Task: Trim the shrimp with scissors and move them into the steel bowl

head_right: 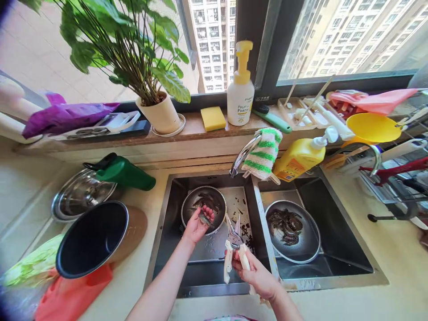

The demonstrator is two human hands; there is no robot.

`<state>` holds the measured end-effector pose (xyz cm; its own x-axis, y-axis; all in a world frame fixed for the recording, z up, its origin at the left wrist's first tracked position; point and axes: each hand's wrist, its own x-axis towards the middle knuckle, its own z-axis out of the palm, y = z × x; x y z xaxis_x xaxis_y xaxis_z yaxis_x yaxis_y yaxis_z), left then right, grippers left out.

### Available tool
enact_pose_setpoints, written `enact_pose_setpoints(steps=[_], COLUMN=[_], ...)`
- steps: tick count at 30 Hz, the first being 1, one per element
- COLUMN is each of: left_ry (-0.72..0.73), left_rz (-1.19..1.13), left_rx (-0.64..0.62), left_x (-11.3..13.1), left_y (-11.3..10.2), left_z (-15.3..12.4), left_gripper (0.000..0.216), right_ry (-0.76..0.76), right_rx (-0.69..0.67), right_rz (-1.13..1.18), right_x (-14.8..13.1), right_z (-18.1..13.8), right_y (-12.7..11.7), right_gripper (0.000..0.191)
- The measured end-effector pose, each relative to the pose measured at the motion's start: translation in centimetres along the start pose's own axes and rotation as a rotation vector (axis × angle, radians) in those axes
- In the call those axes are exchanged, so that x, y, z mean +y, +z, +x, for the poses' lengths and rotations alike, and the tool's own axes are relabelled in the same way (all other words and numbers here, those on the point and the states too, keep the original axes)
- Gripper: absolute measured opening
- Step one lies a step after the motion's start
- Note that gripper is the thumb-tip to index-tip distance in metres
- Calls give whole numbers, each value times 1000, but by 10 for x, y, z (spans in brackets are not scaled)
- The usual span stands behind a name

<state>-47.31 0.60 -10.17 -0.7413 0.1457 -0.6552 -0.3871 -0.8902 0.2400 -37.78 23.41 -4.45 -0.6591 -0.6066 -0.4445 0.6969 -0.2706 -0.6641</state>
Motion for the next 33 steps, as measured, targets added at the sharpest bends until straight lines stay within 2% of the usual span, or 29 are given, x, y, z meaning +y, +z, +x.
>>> enact_pose_setpoints(steps=[3, 5, 9, 13, 16, 19, 21, 25, 29, 33], left_ry=[-81, -84, -22, 101, 201, 280, 307, 346, 388, 386], left_rz=[-42, 2, 81, 91, 87, 76, 78, 126, 140, 99], left_rx=[-132, -182, -160, -50, 23, 57, 66, 60, -10, -22], left_x=[-7, -10, -15, -20, -23, -27, -30, -36, -40, -43], left_y=[25, 36, 50, 62, 72, 81, 85, 87, 87, 91], left_z=[-20, -32, -48, -57, -62, -66, -68, -71, -71, -72], left_gripper=[24, 26, 26, 24, 24, 27, 30, 35, 37, 36], right_ry=[-28, -47, -81, -125, -239, -332, -355, -347, -282, -264], right_rx=[-49, -85, -87, 12, 163, 332, 405, 464, 528, 565], right_rz=[80, 152, 148, -182, -559, -799, -869, -953, -995, -1030], right_x=[5, 6, 5, 10, 17, 25, 27, 25, 23, 25], right_z=[-4, -7, -14, -17, -14, -9, -6, -7, -9, -7], right_y=[7, 12, 17, 18, 20, 26, 31, 42, 48, 50], right_gripper=[41, 41, 43, 50, 66, 74, 70, 62, 62, 62])
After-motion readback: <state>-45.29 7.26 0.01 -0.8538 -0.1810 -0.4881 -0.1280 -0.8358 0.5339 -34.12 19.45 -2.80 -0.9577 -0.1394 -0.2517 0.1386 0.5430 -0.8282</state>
